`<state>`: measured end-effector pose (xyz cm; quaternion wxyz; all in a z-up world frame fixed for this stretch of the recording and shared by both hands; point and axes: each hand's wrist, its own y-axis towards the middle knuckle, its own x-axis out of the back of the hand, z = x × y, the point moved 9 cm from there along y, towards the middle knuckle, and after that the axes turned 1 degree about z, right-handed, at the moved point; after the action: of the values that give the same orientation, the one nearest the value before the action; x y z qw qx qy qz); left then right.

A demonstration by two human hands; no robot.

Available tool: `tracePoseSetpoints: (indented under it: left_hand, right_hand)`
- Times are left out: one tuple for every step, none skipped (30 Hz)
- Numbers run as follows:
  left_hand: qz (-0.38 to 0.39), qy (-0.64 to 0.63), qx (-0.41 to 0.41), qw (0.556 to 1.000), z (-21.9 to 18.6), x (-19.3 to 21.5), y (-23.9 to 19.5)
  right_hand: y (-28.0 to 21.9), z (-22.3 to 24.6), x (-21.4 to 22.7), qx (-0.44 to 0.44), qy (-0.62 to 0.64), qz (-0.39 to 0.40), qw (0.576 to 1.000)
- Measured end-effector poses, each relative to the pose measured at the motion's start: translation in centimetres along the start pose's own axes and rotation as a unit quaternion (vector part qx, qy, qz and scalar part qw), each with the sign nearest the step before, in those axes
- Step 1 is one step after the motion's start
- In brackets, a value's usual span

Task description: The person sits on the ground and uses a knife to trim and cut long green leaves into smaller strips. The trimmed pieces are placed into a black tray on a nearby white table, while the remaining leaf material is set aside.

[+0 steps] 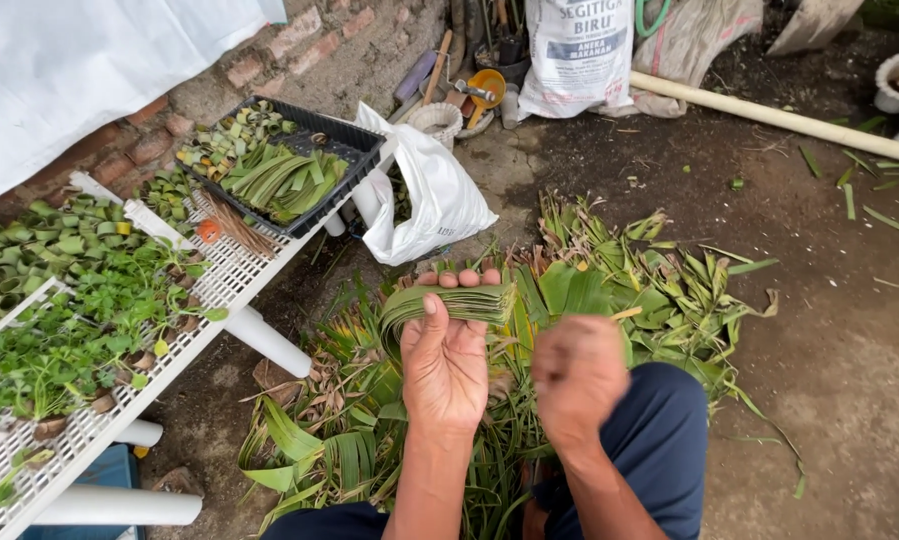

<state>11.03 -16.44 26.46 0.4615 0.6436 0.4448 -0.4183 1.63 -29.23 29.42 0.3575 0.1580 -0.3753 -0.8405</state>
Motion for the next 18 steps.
tracePoseSetpoints:
  left_hand:
    - [0.0,-0.002,0.006,1.0,0.3,0.3,0.1]
    - [-0.005,-0.02,0.021,1.0,0.8,0.5,0.1]
    - [-0.006,-0.037,0.035,0.999,1.0,0.8,0.5]
    - [-0.003,-0.037,0.041,0.998,1.0,0.6,0.3]
    - [-0.002,-0.035,0.035,0.999,1.0,0.4,0.3]
    - [-0.002,-0.032,0.028,0.999,0.9,0.3,0.3]
    - [-0.003,-0.034,0.03,0.999,1.0,0.2,0.3]
    - [-0.002,-0.026,0.03,0.999,1.1,0.1,0.4]
    - [0.001,-0.019,0.035,0.999,1.5,-0.1,0.2]
    - [0.001,-0.022,0.04,0.999,1.5,-0.6,0.0]
    - [0.006,-0.009,0.037,0.999,1.0,-1.1,0.4]
    - [0.011,0.003,0.034,0.999,0.5,-1.6,0.7]
    - [0.018,0.001,0.033,0.999,0.6,-1.8,1.0]
    - [0.03,0.003,0.02,0.999,0.5,-1.9,1.3]
    - [0.025,0.005,0.012,1.0,0.4,-1.5,0.6]
    - [0.017,0.004,0.016,1.0,0.4,-1.2,0.4]
    - [0.026,0.014,0.012,1.0,0.6,-1.6,0.4]
    - [0.035,0.023,0.008,0.999,0.7,-2.0,0.4]
  right_hand:
    - [-0.5,-0.5,0.0,-0.001,-0.006,-0.003,1.0]
    - [-1.2,-2.1,-1.4,-0.073,0.06,0.063,0.994]
    - [-2.0,-3.6,-3.2,-0.141,0.127,0.126,0.974]
    - [-2.0,-3.6,-2.6,-0.14,0.124,0.12,0.975]
    - [-1.3,-2.7,-0.2,-0.073,0.202,0.017,0.976]
    - [-1.2,-2.2,2.3,-0.005,0.278,-0.086,0.957]
    - [-1.4,-2.7,2.0,-0.005,0.275,-0.085,0.958]
    - [-1.5,-2.5,-0.4,0.006,0.055,0.045,0.997]
    - [-2.1,-3.3,-2.5,0.014,-0.173,0.171,0.97]
    - [-1.5,-1.9,-2.2,0.013,-0.178,0.168,0.969]
    - [-0.4,-0.7,-1.8,-0.01,-0.055,0.122,0.991]
    - [0.6,0.4,-1.3,-0.032,0.07,0.074,0.994]
    - [0.1,-0.2,-1.4,-0.024,0.071,0.072,0.995]
    - [-0.4,-2.0,-0.2,-0.065,0.205,-0.012,0.977]
    - [-2.1,-3.7,0.9,-0.119,0.327,-0.095,0.933]
    - [-2.0,-3.6,0.4,-0.126,0.322,-0.095,0.934]
    - [-1.4,-3.6,-2.2,-0.165,0.222,0.048,0.96]
    - [-1.6,-3.9,-4.7,-0.199,0.114,0.19,0.955]
